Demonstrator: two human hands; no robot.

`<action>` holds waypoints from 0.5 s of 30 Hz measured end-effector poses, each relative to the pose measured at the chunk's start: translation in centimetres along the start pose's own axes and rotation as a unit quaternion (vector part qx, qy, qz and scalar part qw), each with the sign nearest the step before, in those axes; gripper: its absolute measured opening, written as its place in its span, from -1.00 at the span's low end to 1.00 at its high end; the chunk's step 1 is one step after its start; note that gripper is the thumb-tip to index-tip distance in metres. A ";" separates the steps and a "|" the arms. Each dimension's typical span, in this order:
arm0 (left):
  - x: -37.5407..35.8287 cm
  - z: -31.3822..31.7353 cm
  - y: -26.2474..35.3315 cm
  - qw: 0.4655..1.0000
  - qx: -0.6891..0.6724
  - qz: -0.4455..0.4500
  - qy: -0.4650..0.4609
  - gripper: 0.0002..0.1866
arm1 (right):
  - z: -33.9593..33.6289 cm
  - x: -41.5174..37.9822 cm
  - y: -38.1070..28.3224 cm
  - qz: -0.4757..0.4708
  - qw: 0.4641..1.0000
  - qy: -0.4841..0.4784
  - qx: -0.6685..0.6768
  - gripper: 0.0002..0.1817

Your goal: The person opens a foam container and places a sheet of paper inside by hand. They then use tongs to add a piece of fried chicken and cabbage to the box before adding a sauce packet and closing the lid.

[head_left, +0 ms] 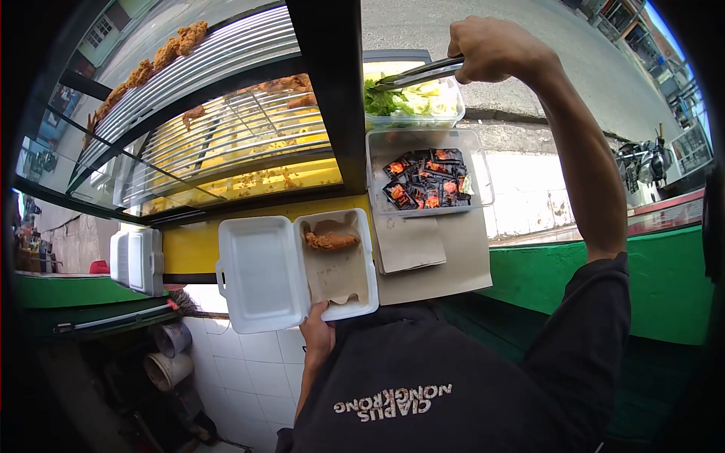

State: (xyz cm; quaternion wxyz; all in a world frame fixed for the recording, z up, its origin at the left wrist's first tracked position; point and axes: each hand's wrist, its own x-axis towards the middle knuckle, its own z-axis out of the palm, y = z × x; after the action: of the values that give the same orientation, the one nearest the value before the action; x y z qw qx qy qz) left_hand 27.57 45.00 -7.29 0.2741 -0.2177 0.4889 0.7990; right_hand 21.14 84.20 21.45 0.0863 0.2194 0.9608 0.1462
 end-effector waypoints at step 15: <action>0.4 -1.1 -0.6 1.000 0.023 -0.016 0.008 -0.62 | 2.8 2.6 -3.0 -0.066 0.997 0.005 -0.043 -0.49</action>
State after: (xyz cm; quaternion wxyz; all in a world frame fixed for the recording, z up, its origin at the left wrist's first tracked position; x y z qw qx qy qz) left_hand 27.75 44.34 -8.42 0.2878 -0.2252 0.5055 0.7816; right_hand 18.28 83.45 17.63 0.1000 0.1508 0.9664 0.1827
